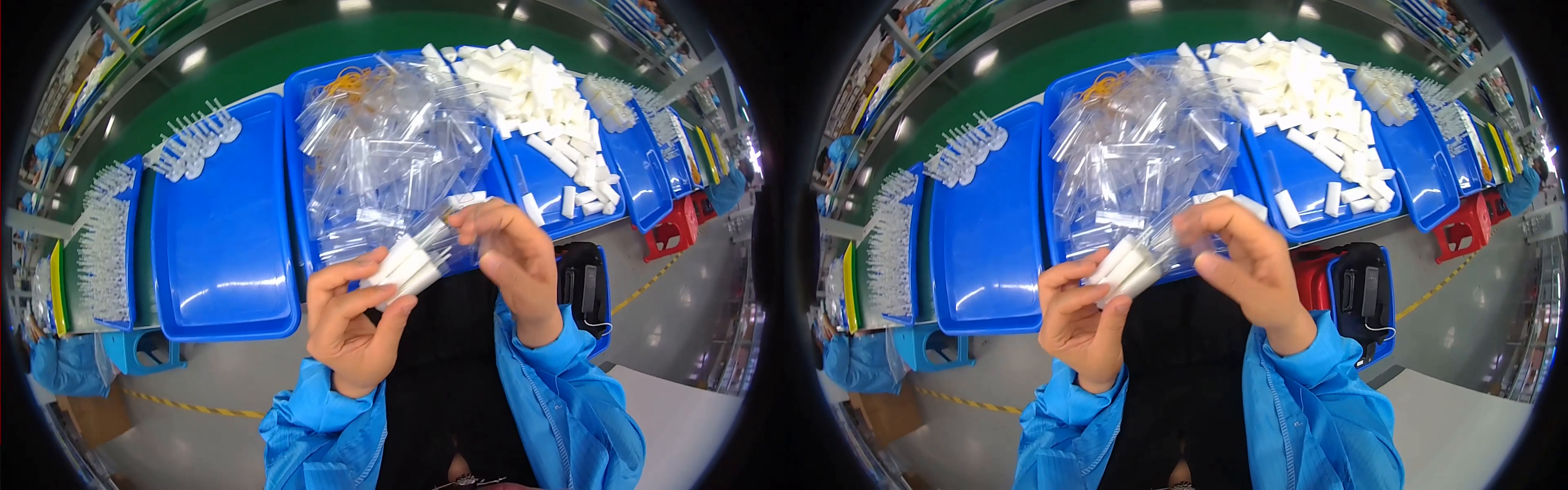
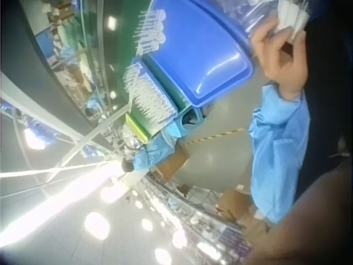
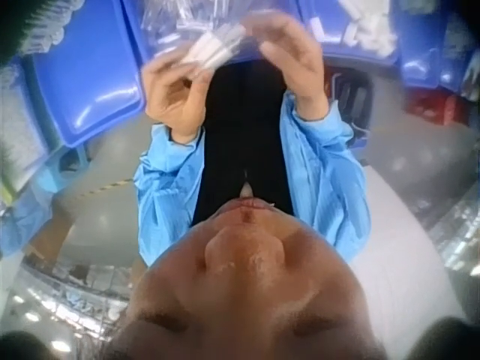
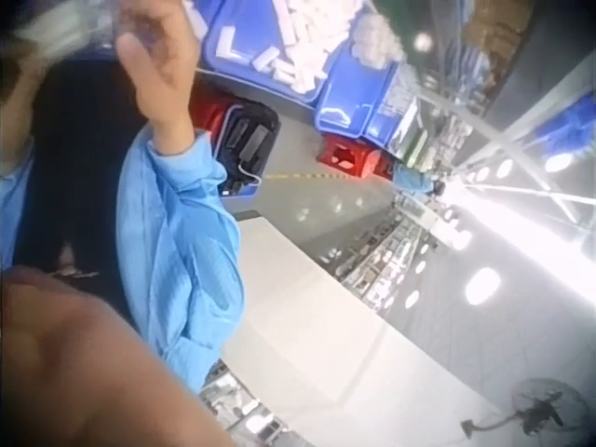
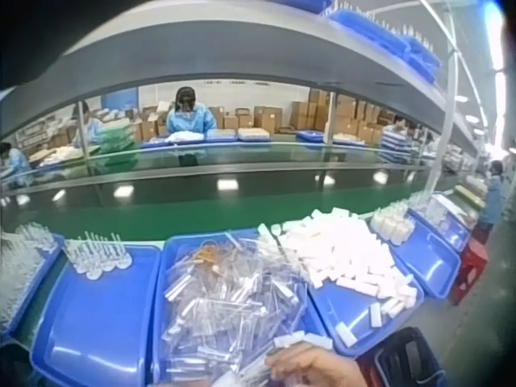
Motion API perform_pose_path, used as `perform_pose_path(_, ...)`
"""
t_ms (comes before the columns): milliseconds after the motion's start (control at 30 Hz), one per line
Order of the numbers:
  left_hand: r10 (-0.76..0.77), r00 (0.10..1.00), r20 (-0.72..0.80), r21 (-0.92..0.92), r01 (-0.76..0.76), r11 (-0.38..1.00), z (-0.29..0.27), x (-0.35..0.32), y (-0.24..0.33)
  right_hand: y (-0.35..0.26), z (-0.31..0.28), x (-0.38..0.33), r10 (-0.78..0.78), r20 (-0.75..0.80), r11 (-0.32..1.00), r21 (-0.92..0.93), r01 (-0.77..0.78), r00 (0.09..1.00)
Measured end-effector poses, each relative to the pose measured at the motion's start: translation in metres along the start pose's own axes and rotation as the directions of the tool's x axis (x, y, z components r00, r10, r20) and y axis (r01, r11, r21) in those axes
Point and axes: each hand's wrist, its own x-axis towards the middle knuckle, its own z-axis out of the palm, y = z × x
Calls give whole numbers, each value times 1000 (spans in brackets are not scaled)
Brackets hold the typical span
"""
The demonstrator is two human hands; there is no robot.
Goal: The person fits white foam sleeves over plastic dropper stems, slides clear plastic covers onto the assemblies, bundles them together with a rubber band, and places the bundle onto a tray.
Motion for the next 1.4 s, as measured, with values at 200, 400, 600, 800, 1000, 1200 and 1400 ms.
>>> perform_pose_path(200, -50, 999, -3, -72, 50, 996, 2, 1, 2, -14, 20, -4, 24, 149, 999, -46, -17, 989)
perform_pose_path(400, -60, 996, 63, 72, 55, 996, -1, -1, 8, -28, 16, -6, -150, 356, 863, -409, 298, 922)
perform_pose_path(600, -130, 991, 31, -61, 131, 989, -3, -2, 8, -24, 16, -9, -158, 322, 838, -456, 299, 933)
perform_pose_path(800, -160, 980, 118, -42, 166, 985, -4, 6, 15, -19, 6, -10, -206, -62, 947, -264, 183, 977)
perform_pose_path(1000, -175, 981, 83, -27, 178, 984, 0, 2, 8, -8, 6, -11, -176, -125, 983, 35, 182, 976)
perform_pose_path(1200, -129, 986, 102, 130, 115, 985, -4, 1, 7, -11, 8, -15, -153, -141, 988, 10, 156, 978)
perform_pose_path(1400, -93, 986, 140, 168, 69, 983, -2, 5, 7, -7, 10, -16, -143, -127, 989, 3, 145, 981)
